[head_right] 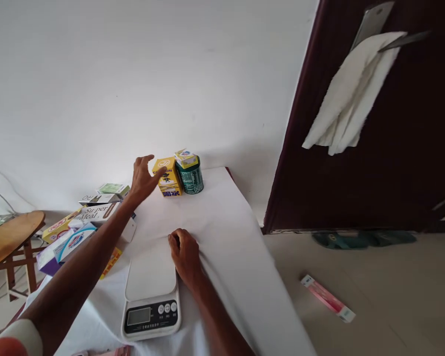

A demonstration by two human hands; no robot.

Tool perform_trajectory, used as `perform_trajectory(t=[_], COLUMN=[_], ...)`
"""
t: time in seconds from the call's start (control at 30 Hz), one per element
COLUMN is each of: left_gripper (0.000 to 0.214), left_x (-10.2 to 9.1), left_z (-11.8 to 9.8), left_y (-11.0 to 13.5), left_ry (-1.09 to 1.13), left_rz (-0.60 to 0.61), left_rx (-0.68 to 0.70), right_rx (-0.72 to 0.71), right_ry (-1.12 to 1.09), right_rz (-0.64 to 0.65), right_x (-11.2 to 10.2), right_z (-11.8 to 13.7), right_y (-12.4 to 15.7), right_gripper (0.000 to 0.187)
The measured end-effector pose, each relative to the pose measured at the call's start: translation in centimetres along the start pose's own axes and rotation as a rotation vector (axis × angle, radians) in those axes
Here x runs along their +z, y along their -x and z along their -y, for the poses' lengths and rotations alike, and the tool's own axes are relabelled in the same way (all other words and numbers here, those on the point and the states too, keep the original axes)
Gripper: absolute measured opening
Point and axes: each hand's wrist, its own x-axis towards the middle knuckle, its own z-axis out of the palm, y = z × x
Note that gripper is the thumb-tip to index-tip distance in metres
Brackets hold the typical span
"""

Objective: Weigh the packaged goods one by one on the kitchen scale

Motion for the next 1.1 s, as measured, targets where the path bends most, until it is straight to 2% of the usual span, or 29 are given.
perform_trajectory(t=[0.07,0.17,0.3,0.4,0.5,0.7,0.87,0.93,1.0,1.1], left_gripper=[0.035,0.031,0.036,0.04,0.047,0.081,0.077,0.076,0.076,0.073], left_x=[0.2,-0.7,-1.5,-0.8,0.9,5.3,7.4,7.8,7.8,6.8], left_z=[1.3,3.1,4.8,5.3,4.5,0.0,-1.9,-1.9,-2.0,-2.4], left_y=[-2.3,-4.7,-6.5,-6.9,-7.1,-9.0,-10.5,-10.6,-10.4,-9.9], left_ry=[-0.009,-0.037,-0.071,-0.08,-0.065,-0.045,-0.024,-0.044,-0.072,-0.062], left_rz=[-0.038,-0.055,-0.01,0.07,0.147,0.366,0.6,0.614,0.577,0.498], left_rx=[-0.073,-0.176,-0.254,-0.256,-0.198,0.046,0.014,0.019,0.036,0.038], right_rx=[0.0,-0.002,0.0,0.004,0.004,0.017,0.046,0.05,0.046,0.039], right_ry=[-0.007,-0.019,-0.024,-0.023,-0.021,-0.014,-0.011,-0.013,-0.016,-0.016], right_rz=[-0.004,-0.004,-0.007,-0.012,-0.013,-0.009,-0.009,-0.008,-0.008,-0.015], right_x=[0.0,0.0,0.0,0.0,-0.1,-0.3,-0.4,-0.4,-0.4,-0.4], right_z=[0.1,0.1,0.0,-0.1,-0.1,0.2,0.5,0.6,0.6,0.6], right_y=[0.1,0.2,0.3,0.3,0.3,0.3,0.2,0.2,0.2,0.1], right_gripper=[0.027,0.026,0.026,0.025,0.025,0.023,0.024,0.023,0.022,0.023])
